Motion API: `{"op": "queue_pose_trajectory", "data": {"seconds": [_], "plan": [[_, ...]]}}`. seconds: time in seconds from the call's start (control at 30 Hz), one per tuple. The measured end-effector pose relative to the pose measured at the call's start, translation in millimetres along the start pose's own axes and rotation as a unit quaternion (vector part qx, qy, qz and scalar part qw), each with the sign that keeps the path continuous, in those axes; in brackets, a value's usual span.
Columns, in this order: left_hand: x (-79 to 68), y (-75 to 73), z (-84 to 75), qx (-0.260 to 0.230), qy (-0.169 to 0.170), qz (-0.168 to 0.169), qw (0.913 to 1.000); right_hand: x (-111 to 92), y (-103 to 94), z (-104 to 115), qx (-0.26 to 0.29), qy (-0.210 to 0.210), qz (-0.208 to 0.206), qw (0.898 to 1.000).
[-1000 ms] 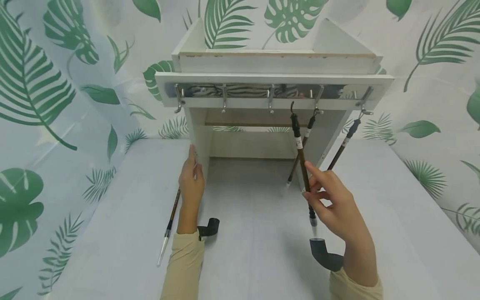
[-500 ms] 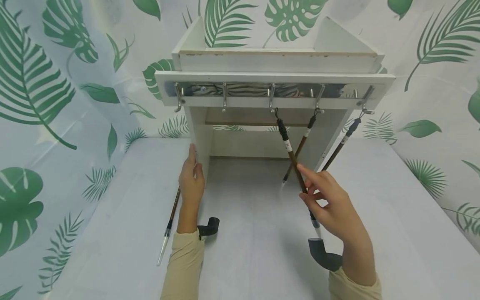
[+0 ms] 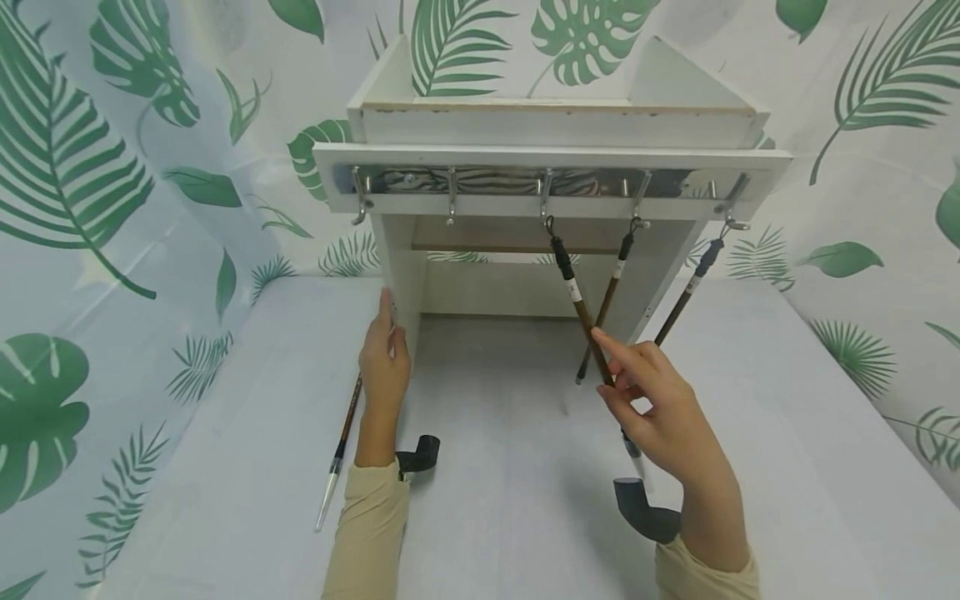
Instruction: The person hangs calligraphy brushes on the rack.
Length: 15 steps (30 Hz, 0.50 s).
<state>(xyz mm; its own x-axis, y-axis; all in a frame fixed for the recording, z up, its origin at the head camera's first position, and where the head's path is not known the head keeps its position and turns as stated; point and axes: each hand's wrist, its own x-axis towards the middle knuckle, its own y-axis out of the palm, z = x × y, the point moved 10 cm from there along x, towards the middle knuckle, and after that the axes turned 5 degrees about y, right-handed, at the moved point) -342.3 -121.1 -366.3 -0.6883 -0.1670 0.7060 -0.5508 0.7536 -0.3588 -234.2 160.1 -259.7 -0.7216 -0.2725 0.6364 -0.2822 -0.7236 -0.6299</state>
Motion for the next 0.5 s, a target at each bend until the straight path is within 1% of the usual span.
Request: {"op": "queue_pose_trajectory", "data": {"seconds": [0.27, 0.5], "plan": [[-0.4, 0.8, 1.1, -0.008, -0.007, 0.003, 0.9999, -0.5, 0.3, 0.2, 0.001, 0.003, 0.0, 1.0], [0.3, 0.1, 0.2, -0.007, -0.003, 0.001, 1.0, -0.4, 2.0, 0.7, 0.001, 0.008, 0.004, 1.0]]}}
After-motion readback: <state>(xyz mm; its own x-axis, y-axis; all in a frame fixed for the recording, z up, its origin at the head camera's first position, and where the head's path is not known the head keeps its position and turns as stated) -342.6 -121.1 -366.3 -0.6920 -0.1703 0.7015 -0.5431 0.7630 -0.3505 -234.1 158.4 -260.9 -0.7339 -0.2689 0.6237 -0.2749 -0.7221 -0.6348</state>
